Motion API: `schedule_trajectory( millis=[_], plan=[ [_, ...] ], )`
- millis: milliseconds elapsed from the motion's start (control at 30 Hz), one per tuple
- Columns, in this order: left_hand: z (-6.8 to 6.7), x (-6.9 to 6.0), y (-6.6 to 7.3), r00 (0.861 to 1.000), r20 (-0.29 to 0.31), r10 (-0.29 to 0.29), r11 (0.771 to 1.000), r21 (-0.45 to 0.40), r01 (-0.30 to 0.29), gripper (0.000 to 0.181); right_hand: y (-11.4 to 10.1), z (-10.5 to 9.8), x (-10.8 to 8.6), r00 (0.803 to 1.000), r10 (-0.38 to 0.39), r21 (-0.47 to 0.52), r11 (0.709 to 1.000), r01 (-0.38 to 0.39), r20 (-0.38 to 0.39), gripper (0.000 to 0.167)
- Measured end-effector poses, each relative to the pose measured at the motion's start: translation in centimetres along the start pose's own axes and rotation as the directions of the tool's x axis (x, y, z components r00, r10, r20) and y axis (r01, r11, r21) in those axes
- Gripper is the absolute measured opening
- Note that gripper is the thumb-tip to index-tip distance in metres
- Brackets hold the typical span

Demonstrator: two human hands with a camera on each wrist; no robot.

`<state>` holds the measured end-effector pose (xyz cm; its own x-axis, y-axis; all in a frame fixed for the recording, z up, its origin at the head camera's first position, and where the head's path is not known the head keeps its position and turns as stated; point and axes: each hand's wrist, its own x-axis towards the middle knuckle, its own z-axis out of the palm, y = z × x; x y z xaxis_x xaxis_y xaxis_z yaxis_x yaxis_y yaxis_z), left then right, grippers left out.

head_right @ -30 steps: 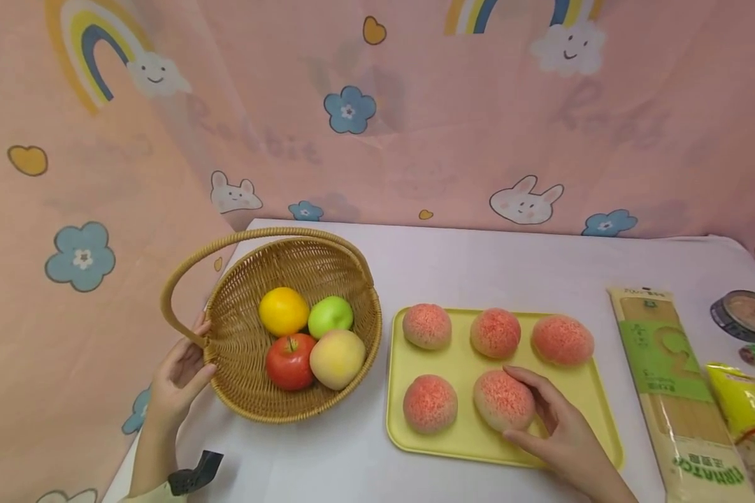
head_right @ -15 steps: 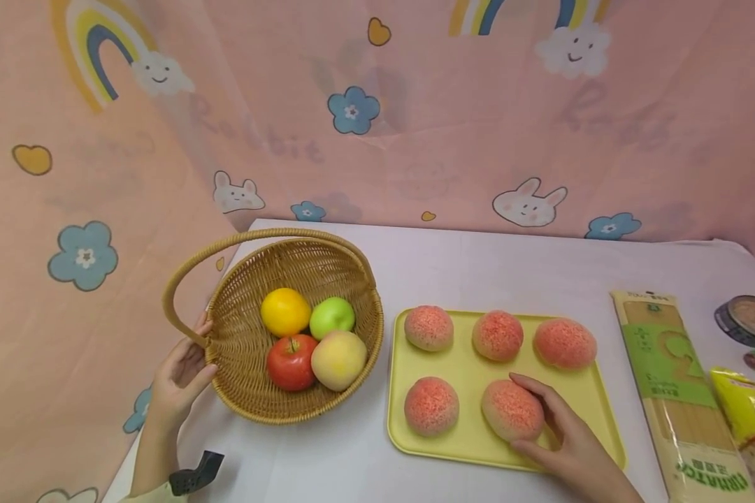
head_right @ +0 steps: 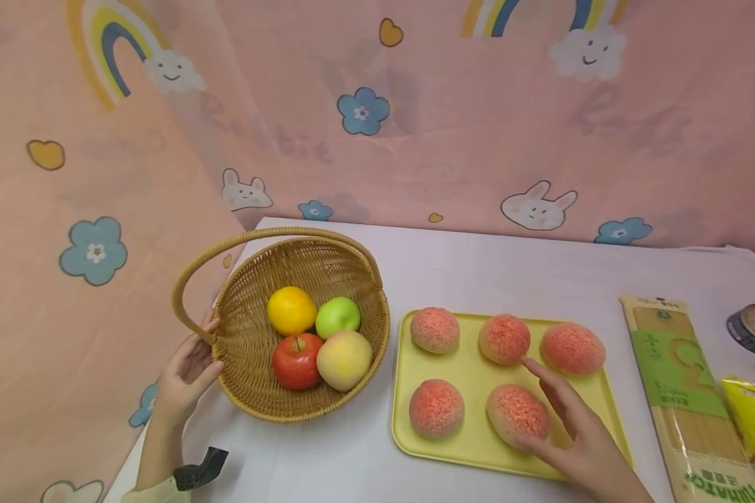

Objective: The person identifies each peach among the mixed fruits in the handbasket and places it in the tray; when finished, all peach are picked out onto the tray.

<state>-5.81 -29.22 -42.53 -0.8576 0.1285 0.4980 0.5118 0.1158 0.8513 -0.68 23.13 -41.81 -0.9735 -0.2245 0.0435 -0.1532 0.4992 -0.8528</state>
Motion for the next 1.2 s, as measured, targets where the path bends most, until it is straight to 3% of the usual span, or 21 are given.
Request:
schedule_trajectory(
  millis=[167,267,433,600,733,833,933,1067,1200],
  plan=[
    [0.0,-0.1,0.0,1.0,-0.01,-0.02,1.0,0.022,0.021,0.06,-2.6,0.0,1.0,0.993,-0.115,0.003,0.993,0.114,0.019,0.089],
    [0.0,-0.1,0.1,0.999,-0.014,-0.034,0.999,0.032,0.034,0.06,-3.9,0.1,2.0,0.974,-0.216,0.011,0.976,0.216,0.07,0.089],
    [0.0,-0.2,0.3,0.998,-0.023,-0.057,0.997,0.05,0.059,0.061,-5.9,0.5,4.2,0.888,-0.416,0.026,0.908,0.419,0.196,0.086],
    [0.0,-0.1,0.5,0.997,-0.024,-0.068,0.996,0.054,0.069,0.06,-8.1,1.4,6.8,0.808,-0.488,0.087,0.868,0.488,0.33,0.084],
    [0.2,0.0,0.6,0.998,-0.021,-0.058,0.998,0.035,0.058,0.06,-9.6,2.1,9.2,0.759,-0.486,0.11,0.864,0.491,0.433,0.083],
    [0.2,0.1,0.5,0.998,-0.02,-0.053,0.998,0.022,0.053,0.059,-10.4,2.8,11.0,0.746,-0.434,0.078,0.884,0.461,0.505,0.081],
    [0.1,0.1,0.4,0.999,-0.013,-0.048,0.999,0.019,0.049,0.058,-11.1,3.9,12.8,0.71,-0.453,0.097,0.871,0.482,0.54,0.078],
    [0.1,0.2,0.5,0.998,-0.013,-0.056,0.998,0.031,0.056,0.058,-12.1,5.4,14.7,0.679,-0.46,0.071,0.853,0.517,0.572,0.078],
    [0.2,0.2,0.6,0.999,-0.022,-0.04,0.998,0.038,0.041,0.059,-12.9,6.7,16.3,0.644,-0.441,0.073,0.854,0.515,0.625,0.078]
  ],
)
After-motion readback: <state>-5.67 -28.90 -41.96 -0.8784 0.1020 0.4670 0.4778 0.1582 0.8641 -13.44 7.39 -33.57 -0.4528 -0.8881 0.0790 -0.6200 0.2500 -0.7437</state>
